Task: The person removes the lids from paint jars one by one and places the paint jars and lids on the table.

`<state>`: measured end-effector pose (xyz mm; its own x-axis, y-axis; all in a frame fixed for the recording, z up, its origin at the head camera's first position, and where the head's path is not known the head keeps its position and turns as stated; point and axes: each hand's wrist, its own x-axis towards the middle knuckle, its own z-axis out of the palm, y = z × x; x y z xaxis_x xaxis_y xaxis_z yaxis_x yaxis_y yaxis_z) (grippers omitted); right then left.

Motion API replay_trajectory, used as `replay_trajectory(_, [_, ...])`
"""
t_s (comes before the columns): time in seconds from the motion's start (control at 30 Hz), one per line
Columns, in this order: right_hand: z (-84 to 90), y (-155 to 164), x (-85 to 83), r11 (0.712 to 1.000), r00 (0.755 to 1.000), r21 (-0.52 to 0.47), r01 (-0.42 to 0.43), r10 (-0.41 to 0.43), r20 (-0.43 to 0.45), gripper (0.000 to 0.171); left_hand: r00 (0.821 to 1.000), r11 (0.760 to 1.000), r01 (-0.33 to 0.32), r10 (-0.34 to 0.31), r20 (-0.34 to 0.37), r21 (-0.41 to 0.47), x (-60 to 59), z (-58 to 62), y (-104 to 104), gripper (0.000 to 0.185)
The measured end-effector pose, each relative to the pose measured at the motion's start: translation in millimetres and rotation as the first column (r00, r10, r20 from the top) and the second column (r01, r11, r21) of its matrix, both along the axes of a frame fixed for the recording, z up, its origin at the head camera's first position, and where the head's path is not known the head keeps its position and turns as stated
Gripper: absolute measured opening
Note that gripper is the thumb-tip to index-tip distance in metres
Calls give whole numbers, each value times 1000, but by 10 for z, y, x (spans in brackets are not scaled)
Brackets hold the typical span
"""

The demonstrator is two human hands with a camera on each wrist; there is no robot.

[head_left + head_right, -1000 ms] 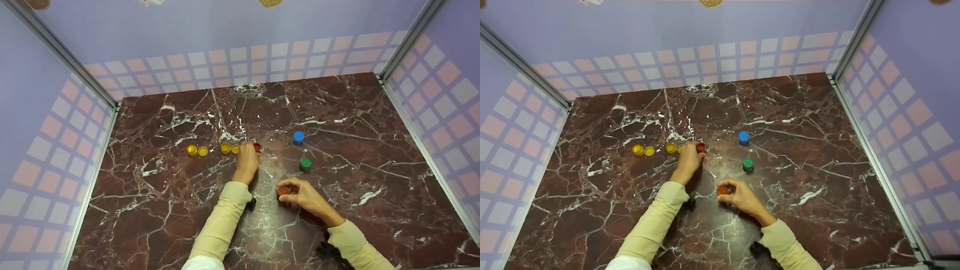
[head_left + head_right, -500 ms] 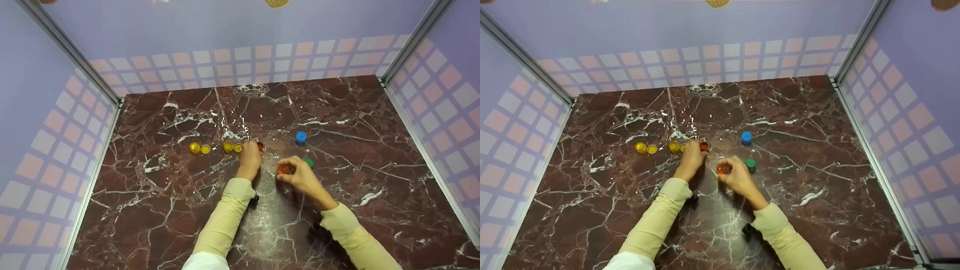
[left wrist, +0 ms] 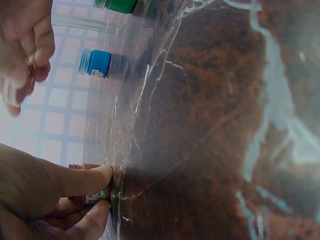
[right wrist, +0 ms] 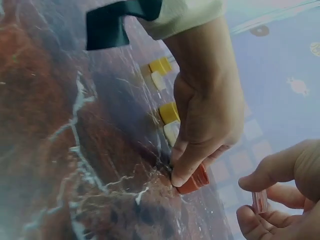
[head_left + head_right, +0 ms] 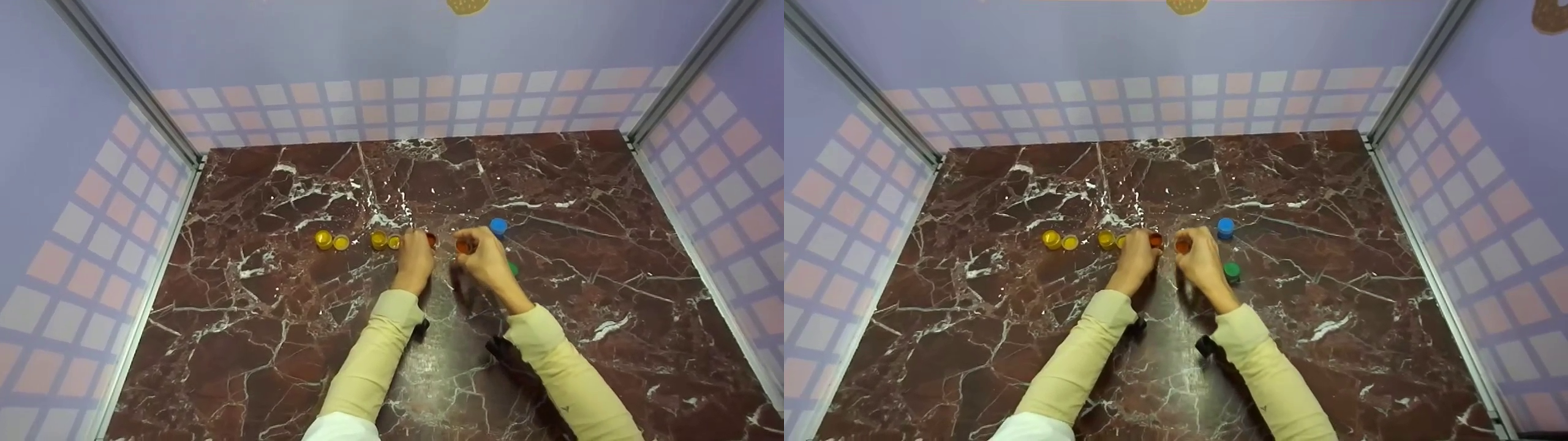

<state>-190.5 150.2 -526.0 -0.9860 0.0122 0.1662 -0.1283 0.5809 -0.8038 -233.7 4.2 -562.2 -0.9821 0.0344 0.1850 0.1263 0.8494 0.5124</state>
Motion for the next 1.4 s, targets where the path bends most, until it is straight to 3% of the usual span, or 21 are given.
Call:
replay_trajectory(0.3, [-145, -88, -290, 998, 998, 41, 57, -57, 0, 36, 1000, 1000, 6, -6, 8, 6, -4, -2, -9, 11])
replay_trajectory(0.57, [-288, -137, -402, 995, 999, 99, 24, -27, 25, 35, 1000, 1000, -1, 1, -15, -10, -22, -14, -18, 10])
replay_trajectory(0.77, [-342, -143, -500, 992, 993, 123, -7, -7, 114, 36, 1000, 1000, -10, 10, -17, -5, -22, -20, -13, 7])
replay_trajectory(1.03, [-387, -141, -555, 993, 984, 106, -59, 40, 172, 34, 1000, 1000, -4, 4, -22, -13, -10, -27, 2, 9])
replay_trajectory(1.4, [-433, -163, -568, 992, 990, 107, -72, 58, 128, 38, 998, 1000, -6, 5, -56, -21, -12, -43, -15, 13])
